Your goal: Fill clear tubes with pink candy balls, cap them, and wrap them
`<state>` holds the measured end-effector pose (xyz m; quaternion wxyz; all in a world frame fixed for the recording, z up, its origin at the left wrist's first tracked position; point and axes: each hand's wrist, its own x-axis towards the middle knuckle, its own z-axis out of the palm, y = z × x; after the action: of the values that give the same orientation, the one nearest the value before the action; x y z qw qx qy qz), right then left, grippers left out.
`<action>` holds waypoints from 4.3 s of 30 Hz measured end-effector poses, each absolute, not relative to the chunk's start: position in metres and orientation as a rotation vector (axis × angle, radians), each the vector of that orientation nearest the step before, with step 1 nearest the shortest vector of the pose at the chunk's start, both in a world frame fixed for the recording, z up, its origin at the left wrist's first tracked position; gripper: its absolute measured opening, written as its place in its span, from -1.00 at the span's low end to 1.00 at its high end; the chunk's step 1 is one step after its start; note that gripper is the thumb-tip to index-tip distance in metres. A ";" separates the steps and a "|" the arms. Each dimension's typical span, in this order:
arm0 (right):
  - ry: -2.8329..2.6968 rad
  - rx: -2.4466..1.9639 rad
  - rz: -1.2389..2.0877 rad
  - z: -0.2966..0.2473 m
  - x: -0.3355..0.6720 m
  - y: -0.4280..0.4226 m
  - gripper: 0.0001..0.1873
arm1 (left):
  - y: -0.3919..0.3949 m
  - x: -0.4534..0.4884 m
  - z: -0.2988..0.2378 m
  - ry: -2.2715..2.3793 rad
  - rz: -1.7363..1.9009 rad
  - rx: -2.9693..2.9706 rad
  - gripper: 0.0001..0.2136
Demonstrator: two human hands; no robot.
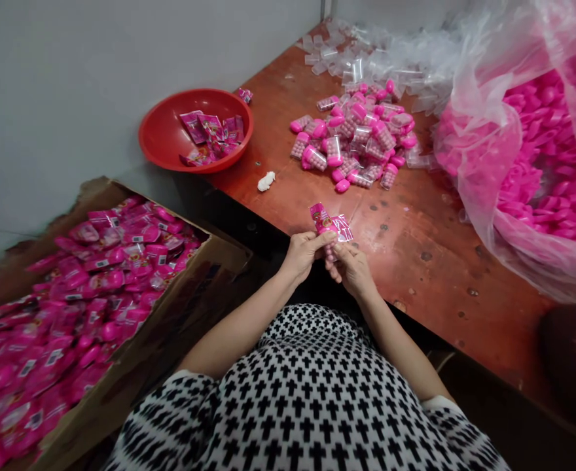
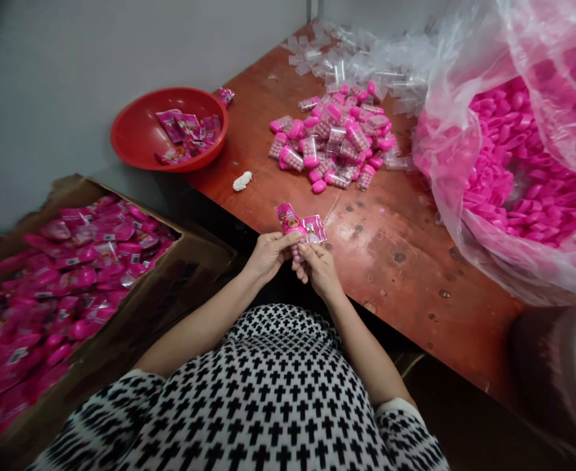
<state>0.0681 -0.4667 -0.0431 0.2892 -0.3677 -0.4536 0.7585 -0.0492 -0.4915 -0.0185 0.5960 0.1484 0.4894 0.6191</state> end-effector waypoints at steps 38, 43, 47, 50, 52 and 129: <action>-1.058 -0.900 2.051 -0.044 0.072 -0.473 -0.59 | -0.507 -0.052 -0.023 1.039 1.582 0.232 -0.75; -1.056 -0.909 1.986 -0.044 0.068 -0.467 -0.61 | -0.511 -0.047 -0.023 1.091 1.515 0.274 -0.74; -1.079 -0.928 1.937 -0.042 0.052 -0.460 -0.60 | -0.517 -0.048 -0.026 1.118 1.529 0.290 -0.73; -1.129 -0.917 1.962 -0.040 0.036 -0.462 -0.62 | -0.522 -0.057 -0.025 1.137 1.546 0.309 -0.72; -1.178 -0.900 2.015 -0.036 0.028 -0.465 -0.62 | -0.529 -0.070 -0.018 1.185 1.576 0.312 -0.71; -2.924 -0.808 -0.153 -0.020 0.028 -0.245 -0.65 | -0.490 -0.086 -0.037 1.161 1.542 -0.047 -0.80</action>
<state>0.0280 -0.2454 -0.0196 0.0519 -0.2657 -0.9614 -0.0503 -0.0865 -0.4895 -0.0371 0.5689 -0.0199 0.4945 0.6568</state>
